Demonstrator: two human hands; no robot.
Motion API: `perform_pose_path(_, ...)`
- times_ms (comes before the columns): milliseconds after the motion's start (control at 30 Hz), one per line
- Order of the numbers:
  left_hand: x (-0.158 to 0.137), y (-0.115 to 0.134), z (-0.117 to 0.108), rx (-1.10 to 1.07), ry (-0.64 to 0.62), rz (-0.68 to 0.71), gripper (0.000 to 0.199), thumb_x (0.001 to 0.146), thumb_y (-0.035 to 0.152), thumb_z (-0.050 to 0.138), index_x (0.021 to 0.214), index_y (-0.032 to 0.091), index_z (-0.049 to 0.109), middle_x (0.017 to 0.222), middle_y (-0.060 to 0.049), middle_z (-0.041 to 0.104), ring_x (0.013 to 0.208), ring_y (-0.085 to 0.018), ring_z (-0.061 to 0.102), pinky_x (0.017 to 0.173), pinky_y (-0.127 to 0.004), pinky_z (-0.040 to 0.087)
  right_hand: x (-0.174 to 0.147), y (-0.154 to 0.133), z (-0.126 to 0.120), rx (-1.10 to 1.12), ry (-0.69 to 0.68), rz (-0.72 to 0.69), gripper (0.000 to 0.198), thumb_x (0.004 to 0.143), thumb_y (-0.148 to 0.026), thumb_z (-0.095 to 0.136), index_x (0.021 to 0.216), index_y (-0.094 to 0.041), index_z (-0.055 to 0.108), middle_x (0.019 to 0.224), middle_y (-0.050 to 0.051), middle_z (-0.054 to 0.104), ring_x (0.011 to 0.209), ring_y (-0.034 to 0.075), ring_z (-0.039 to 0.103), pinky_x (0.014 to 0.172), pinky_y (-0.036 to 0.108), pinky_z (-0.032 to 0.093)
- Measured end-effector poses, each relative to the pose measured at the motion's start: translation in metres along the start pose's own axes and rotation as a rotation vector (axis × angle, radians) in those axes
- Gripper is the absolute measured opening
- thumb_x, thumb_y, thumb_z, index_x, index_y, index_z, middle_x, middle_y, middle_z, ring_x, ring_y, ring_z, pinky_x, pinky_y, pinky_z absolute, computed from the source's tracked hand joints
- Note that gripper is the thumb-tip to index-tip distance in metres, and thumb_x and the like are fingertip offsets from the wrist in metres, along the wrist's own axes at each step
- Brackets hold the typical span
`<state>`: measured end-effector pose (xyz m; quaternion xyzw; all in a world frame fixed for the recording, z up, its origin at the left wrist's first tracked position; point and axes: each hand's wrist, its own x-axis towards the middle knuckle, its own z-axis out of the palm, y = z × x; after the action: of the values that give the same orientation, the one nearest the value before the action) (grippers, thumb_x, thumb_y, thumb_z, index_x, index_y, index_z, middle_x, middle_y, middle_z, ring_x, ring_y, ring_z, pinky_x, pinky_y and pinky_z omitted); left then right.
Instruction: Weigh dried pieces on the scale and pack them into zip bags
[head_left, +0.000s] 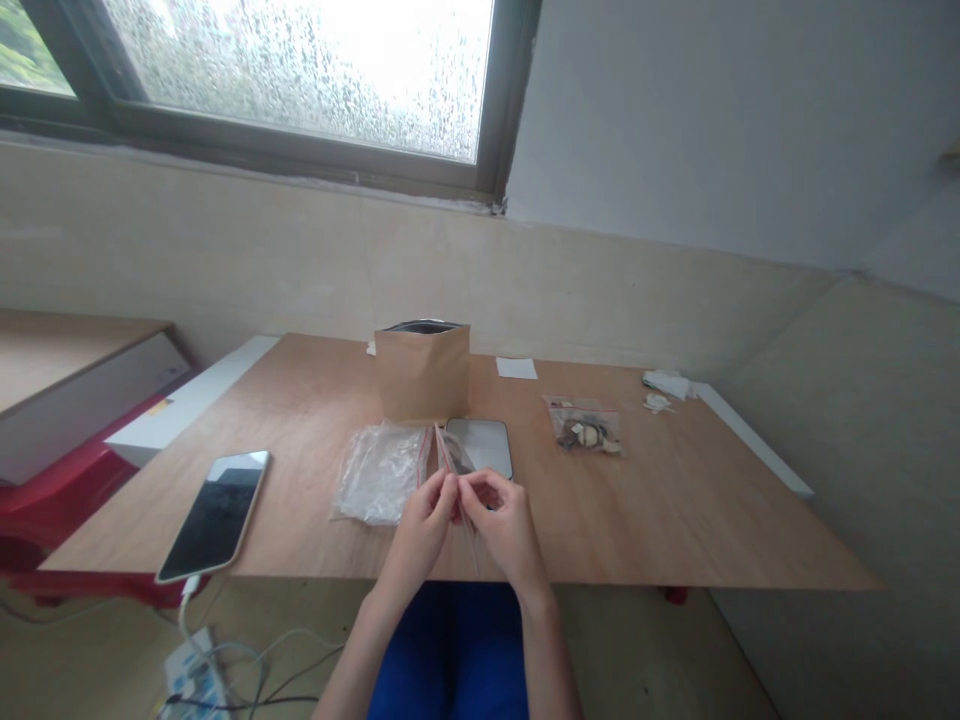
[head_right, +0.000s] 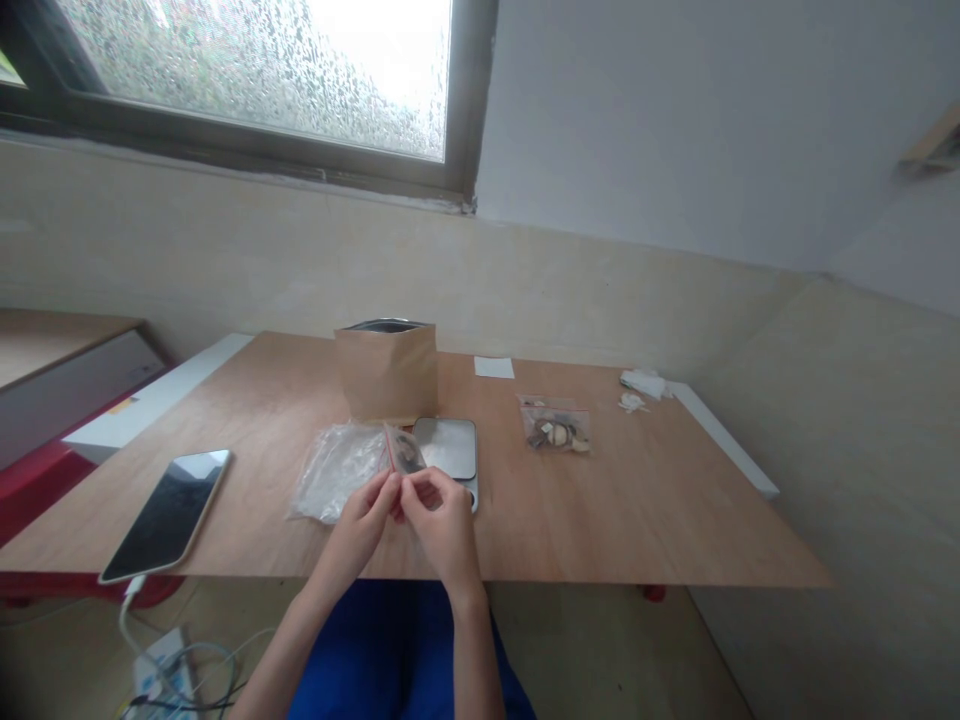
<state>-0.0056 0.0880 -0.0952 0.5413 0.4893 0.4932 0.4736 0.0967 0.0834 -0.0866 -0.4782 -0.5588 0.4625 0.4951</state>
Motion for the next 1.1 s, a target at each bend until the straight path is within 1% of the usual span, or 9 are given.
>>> perform_pose_path(133, 0.001, -0.003, -0.003, 0.119, 0.000, 0.013, 0.029, 0.077, 0.040, 0.041, 0.057, 0.020, 0.039, 0.052, 0.004, 0.038, 0.050, -0.010, 0.037, 0.048, -0.022, 0.030, 0.002, 0.004, -0.001, -0.023, 0.124, -0.002, 0.017, 0.077, -0.029, 0.055, 0.068, -0.015, 0.058, 0.061, 0.001, 0.061, 0.055, 0.013, 0.058, 0.054, 0.023, 0.047)
perform_pose_path(300, -0.002, -0.003, -0.021, 0.245, 0.143, 0.032, 0.031, 0.078, 0.040, 0.039, 0.055, 0.020, 0.035, 0.050, 0.005, 0.035, 0.051, -0.011, 0.035, 0.050, -0.023, 0.027, 0.008, 0.014, -0.029, -0.063, 0.549, -0.025, 0.018, 0.072, -0.029, 0.058, 0.062, -0.017, 0.050, 0.050, -0.004, 0.051, 0.047, 0.010, 0.047, 0.047, 0.020, 0.039)
perform_pose_path(433, -0.006, -0.006, -0.023, 0.156, 0.120, 0.031, 0.035, 0.079, 0.042, 0.041, 0.053, 0.020, 0.035, 0.052, 0.004, 0.036, 0.053, -0.011, 0.037, 0.051, -0.023, 0.029, 0.003, 0.006, -0.036, 0.010, 0.482, -0.064, 0.025, 0.075, -0.038, 0.058, 0.065, -0.017, 0.050, 0.054, -0.003, 0.052, 0.051, 0.010, 0.050, 0.050, 0.020, 0.041)
perform_pose_path(567, -0.008, -0.021, -0.004, -0.322, 0.251, -0.048, 0.033, 0.079, 0.041, 0.043, 0.055, 0.019, 0.040, 0.055, 0.003, 0.043, 0.056, -0.011, 0.043, 0.058, -0.023, 0.038, -0.005, -0.010, -0.020, 0.142, 0.371, -0.078, 0.025, 0.080, -0.040, 0.055, 0.073, -0.017, 0.052, 0.058, -0.002, 0.057, 0.053, 0.010, 0.053, 0.052, 0.021, 0.043)
perform_pose_path(667, -0.009, -0.033, 0.013, -0.730, 0.325, -0.185, 0.024, 0.076, 0.042, 0.050, 0.073, 0.018, 0.056, 0.072, 0.000, 0.060, 0.068, -0.013, 0.056, 0.066, -0.024, 0.045, -0.006, -0.013, -0.008, 0.275, 0.319, -0.106, 0.023, 0.083, -0.040, 0.052, 0.075, -0.018, 0.051, 0.055, -0.004, 0.056, 0.051, 0.009, 0.053, 0.054, 0.021, 0.045)
perform_pose_path(767, -0.011, -0.035, 0.019, -0.945, 0.260, -0.245, 0.033, 0.074, 0.043, 0.055, 0.095, 0.019, 0.061, 0.096, -0.004, 0.066, 0.081, -0.016, 0.061, 0.073, -0.027, 0.048, -0.003, -0.008, -0.002, 0.256, 0.266, -0.058, 0.024, 0.083, -0.041, 0.051, 0.075, -0.018, 0.052, 0.055, -0.004, 0.054, 0.051, 0.010, 0.053, 0.055, 0.022, 0.045)
perform_pose_path(867, -0.012, -0.031, 0.015, -0.950, 0.134, -0.300, 0.044, 0.077, 0.049, 0.050, 0.109, 0.020, 0.059, 0.096, -0.006, 0.067, 0.061, -0.012, 0.059, 0.050, -0.023, 0.047, -0.002, -0.003, -0.003, 0.063, 0.336, -0.035, 0.023, 0.082, -0.040, 0.052, 0.083, -0.018, 0.056, 0.069, 0.001, 0.060, 0.062, 0.013, 0.058, 0.060, 0.024, 0.048)
perform_pose_path(1000, -0.010, -0.028, 0.007, -0.811, 0.091, -0.349, 0.059, 0.077, 0.061, 0.041, 0.111, 0.015, 0.058, 0.079, -0.007, 0.068, 0.039, -0.009, 0.047, 0.028, -0.019, 0.026, -0.003, -0.011, -0.009, -0.205, 0.493, -0.264, 0.022, 0.084, -0.029, 0.050, 0.102, -0.020, 0.058, 0.092, 0.007, 0.058, 0.085, 0.017, 0.057, 0.079, 0.031, 0.048)
perform_pose_path(1100, -0.011, -0.032, 0.004, -0.785, 0.138, -0.354, 0.061, 0.077, 0.064, 0.039, 0.109, 0.015, 0.059, 0.072, -0.005, 0.067, 0.039, -0.008, 0.046, 0.033, -0.019, 0.029, -0.001, -0.024, -0.015, -0.260, 0.213, -0.333, 0.019, 0.086, -0.023, 0.046, 0.096, -0.022, 0.062, 0.094, 0.006, 0.059, 0.089, 0.017, 0.058, 0.080, 0.030, 0.048)
